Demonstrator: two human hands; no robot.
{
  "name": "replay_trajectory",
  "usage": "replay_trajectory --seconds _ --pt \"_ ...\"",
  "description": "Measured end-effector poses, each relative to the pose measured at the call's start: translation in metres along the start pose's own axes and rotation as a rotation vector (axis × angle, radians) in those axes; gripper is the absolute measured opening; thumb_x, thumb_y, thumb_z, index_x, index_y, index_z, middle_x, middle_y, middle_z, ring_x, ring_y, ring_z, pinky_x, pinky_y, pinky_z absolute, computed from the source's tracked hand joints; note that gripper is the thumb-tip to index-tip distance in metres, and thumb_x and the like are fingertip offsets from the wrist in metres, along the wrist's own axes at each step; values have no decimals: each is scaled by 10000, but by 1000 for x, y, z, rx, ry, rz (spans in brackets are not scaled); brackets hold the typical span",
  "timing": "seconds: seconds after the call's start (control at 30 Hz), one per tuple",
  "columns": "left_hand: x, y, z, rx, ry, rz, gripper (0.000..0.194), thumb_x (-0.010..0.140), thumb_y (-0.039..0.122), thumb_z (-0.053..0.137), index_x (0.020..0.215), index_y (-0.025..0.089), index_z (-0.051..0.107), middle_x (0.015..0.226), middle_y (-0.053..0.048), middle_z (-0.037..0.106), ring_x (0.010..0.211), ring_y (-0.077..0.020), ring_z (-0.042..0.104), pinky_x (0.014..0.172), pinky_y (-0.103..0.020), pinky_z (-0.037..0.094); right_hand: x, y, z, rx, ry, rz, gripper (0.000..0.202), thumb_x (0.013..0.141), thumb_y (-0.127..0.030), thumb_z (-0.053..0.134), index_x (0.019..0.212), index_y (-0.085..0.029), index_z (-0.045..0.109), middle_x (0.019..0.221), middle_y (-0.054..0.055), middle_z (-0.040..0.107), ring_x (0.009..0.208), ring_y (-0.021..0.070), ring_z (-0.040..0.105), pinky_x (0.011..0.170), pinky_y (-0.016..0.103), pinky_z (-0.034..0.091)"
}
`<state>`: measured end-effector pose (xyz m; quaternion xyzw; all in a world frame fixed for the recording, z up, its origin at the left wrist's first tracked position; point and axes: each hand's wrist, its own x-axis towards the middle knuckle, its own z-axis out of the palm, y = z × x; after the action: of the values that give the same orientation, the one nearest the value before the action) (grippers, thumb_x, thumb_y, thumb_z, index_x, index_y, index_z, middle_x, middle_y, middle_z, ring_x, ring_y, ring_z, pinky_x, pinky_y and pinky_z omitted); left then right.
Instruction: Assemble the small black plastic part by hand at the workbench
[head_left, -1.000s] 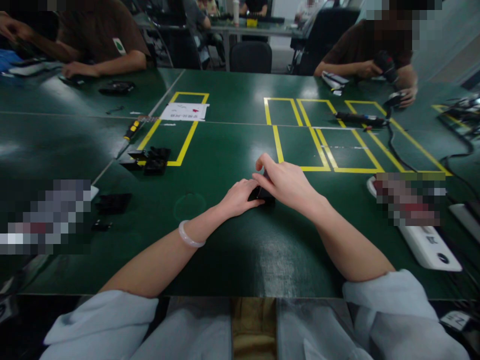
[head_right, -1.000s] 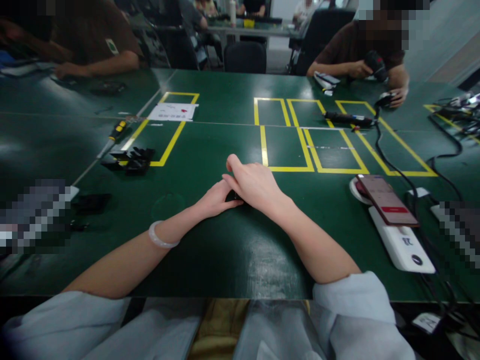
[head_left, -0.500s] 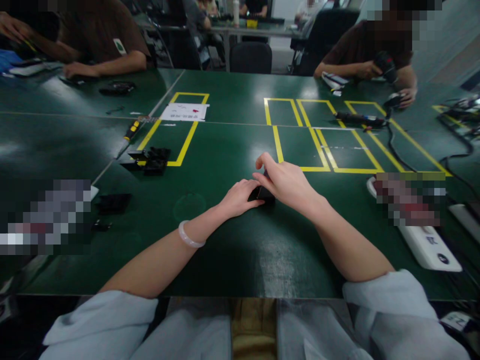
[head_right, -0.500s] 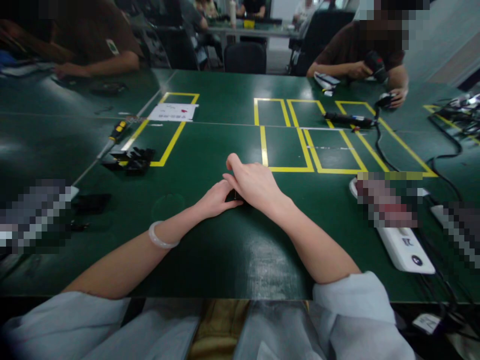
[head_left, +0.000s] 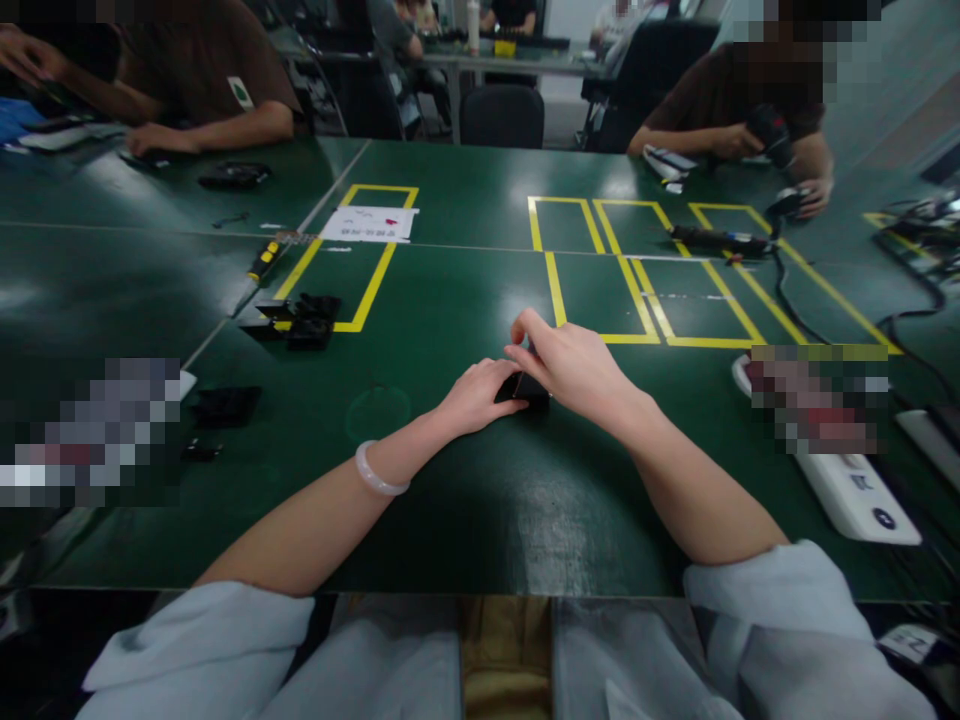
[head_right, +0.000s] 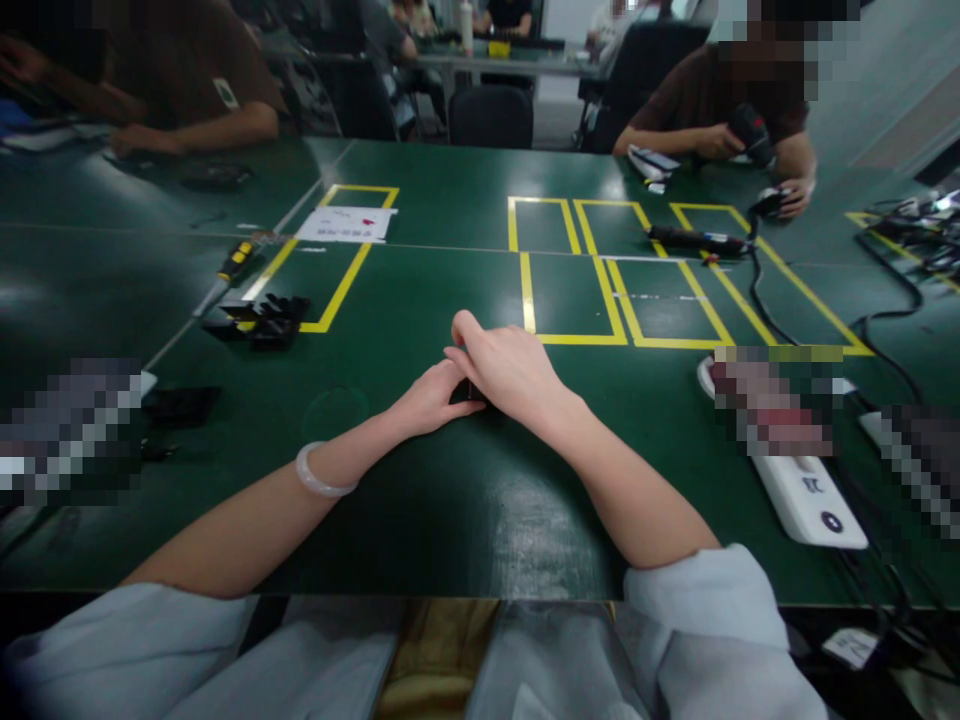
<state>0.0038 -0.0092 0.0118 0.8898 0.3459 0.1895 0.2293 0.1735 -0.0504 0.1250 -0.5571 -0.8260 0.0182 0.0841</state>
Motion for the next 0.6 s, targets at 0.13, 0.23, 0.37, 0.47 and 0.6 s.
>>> replay_trajectory --seconds 0.13,0.23,0.37,0.47,0.6 --pt "1 0 0 25 -15 -7 375 909 416 690 1186 178 607 1190 -124 689 1069 -337 637 943 -496 506 0 1 0 -10 -5 -6 273 1026 -307 374 1193 -186 553 854 50 740 720 200 641 638 288 291" --pt "1 0 1 33 -11 -8 370 904 415 698 1167 171 608 1172 -127 690 1069 -337 635 949 -495 505 -2 1 -1 22 16 -18 279 1004 -272 379 1213 -179 538 867 45 741 708 193 631 643 290 302" --pt "0 0 1 23 -3 -15 368 895 406 707 1166 182 600 1191 -122 685 1097 -337 634 967 -497 503 -3 -1 -3 53 10 -23 269 1005 -293 392 1208 -181 529 890 48 744 723 190 635 654 288 315" --pt "0 1 1 -4 9 -6 404 894 387 707 1218 184 576 1252 -126 669 1154 -339 620 1004 -502 491 -3 -1 -3 48 -2 -28 264 1024 -354 406 1180 -185 537 891 54 745 744 199 646 656 288 317" --pt "-1 2 -1 -10 1 1 395 900 381 699 1223 190 574 1270 -125 665 1165 -341 617 1006 -507 490 -2 0 -2 22 -5 -32 258 1031 -364 410 1167 -189 543 874 54 743 753 208 653 649 289 306"
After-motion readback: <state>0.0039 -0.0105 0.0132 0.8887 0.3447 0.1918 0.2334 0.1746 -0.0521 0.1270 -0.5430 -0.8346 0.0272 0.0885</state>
